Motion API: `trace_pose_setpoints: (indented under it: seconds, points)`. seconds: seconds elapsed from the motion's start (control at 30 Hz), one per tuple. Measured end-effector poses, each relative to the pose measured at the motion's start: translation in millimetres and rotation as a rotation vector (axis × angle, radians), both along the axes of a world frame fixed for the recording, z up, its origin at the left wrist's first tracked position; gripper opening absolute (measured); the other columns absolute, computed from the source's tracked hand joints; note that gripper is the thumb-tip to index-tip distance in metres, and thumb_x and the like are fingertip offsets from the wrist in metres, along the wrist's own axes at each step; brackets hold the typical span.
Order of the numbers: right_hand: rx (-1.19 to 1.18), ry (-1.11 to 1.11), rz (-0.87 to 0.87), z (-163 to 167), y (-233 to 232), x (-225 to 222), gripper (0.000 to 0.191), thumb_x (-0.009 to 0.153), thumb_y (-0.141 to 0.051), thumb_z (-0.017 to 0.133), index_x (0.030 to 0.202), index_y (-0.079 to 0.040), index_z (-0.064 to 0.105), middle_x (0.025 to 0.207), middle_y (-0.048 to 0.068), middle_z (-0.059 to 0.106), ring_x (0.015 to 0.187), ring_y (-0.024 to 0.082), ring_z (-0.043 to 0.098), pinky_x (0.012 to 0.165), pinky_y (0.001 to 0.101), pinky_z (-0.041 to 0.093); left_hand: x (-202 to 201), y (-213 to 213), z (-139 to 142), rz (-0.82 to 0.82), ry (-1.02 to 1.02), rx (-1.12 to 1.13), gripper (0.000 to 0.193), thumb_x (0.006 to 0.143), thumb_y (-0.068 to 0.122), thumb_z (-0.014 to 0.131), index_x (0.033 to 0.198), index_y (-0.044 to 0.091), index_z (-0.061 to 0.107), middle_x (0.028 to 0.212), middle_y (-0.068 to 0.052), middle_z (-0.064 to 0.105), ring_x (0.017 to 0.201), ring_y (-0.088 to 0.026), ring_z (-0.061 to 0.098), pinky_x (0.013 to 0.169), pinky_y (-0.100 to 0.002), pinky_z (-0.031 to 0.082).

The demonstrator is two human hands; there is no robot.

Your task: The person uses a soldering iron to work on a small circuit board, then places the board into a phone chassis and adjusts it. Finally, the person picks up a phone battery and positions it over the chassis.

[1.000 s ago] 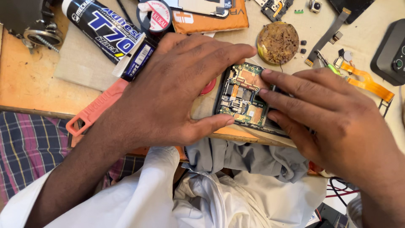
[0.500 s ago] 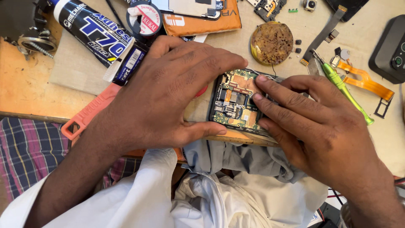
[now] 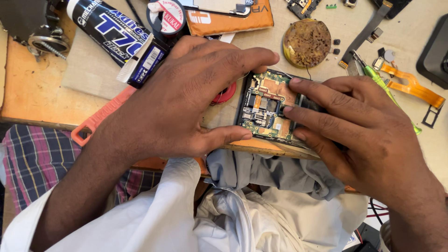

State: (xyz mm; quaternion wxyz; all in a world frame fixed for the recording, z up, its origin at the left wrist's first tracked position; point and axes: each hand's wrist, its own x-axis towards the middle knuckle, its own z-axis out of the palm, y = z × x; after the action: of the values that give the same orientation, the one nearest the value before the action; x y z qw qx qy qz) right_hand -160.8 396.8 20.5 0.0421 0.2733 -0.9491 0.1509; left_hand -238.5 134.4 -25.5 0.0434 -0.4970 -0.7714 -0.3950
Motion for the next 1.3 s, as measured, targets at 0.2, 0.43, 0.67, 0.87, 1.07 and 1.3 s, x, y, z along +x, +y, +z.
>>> trace_pose_setpoints:
  seconds: [0.2,0.43,0.67,0.87,1.07,1.3]
  points:
    - [0.009,0.008,0.02,-1.6,2.5,-0.4,0.038,0.078,-0.014,0.082,0.115,-0.012,0.076,0.133,0.006,0.069,0.107,0.032,0.064,0.086,0.0403,0.055,1.9,0.2,3.2,0.031,0.009,-0.06,0.083,0.081,0.04,0.086,0.146,0.008,0.046,0.126,-0.014,0.065,0.126,-0.033,0.059,0.11,-0.052,0.038]
    - [-0.017,-0.004,0.034,-2.7,4.6,-1.8,0.043,0.075,-0.022,0.084,0.115,-0.011,0.076,0.131,0.005,0.069,0.106,0.031,0.064,0.086,0.0399,0.055,5.5,-0.7,6.4,0.034,0.069,-0.04,0.082,0.086,0.041,0.082,0.149,0.007,0.043,0.126,-0.016,0.063,0.122,-0.035,0.059,0.109,-0.05,0.041]
    - [-0.066,-0.031,0.013,-4.2,5.2,-1.6,0.046,0.074,-0.028,0.086,0.115,-0.009,0.074,0.132,0.007,0.069,0.11,0.032,0.063,0.089,0.0402,0.054,6.7,-0.2,6.4,0.066,0.097,-0.1,0.081,0.085,0.042,0.082,0.147,0.007,0.044,0.123,-0.015,0.064,0.114,-0.037,0.058,0.106,-0.048,0.043]
    - [-0.094,-0.021,0.0,-6.1,4.0,-1.1,0.045,0.074,-0.026,0.086,0.114,-0.008,0.074,0.132,0.009,0.068,0.11,0.033,0.063,0.091,0.0418,0.053,7.0,3.3,2.4,0.051,0.106,-0.065,0.079,0.09,0.04,0.078,0.149,0.003,0.041,0.122,-0.016,0.062,0.121,-0.033,0.059,0.108,-0.05,0.04]
    - [-0.037,0.036,0.018,-7.5,3.3,1.1,0.042,0.079,-0.023,0.083,0.116,-0.006,0.074,0.132,0.011,0.068,0.108,0.033,0.063,0.089,0.0426,0.054,7.6,2.5,0.8,0.066,0.123,-0.134,0.078,0.09,0.04,0.079,0.149,0.006,0.042,0.121,-0.015,0.063,0.118,-0.032,0.058,0.105,-0.048,0.042]
    - [0.001,0.095,0.078,-10.9,1.3,1.3,0.042,0.08,-0.029,0.083,0.115,-0.008,0.074,0.135,0.012,0.065,0.108,0.033,0.063,0.09,0.0438,0.053,8.4,3.5,-1.1,0.056,0.14,-0.076,0.079,0.092,0.039,0.077,0.151,0.004,0.038,0.124,-0.015,0.06,0.123,-0.032,0.058,0.109,-0.049,0.04]
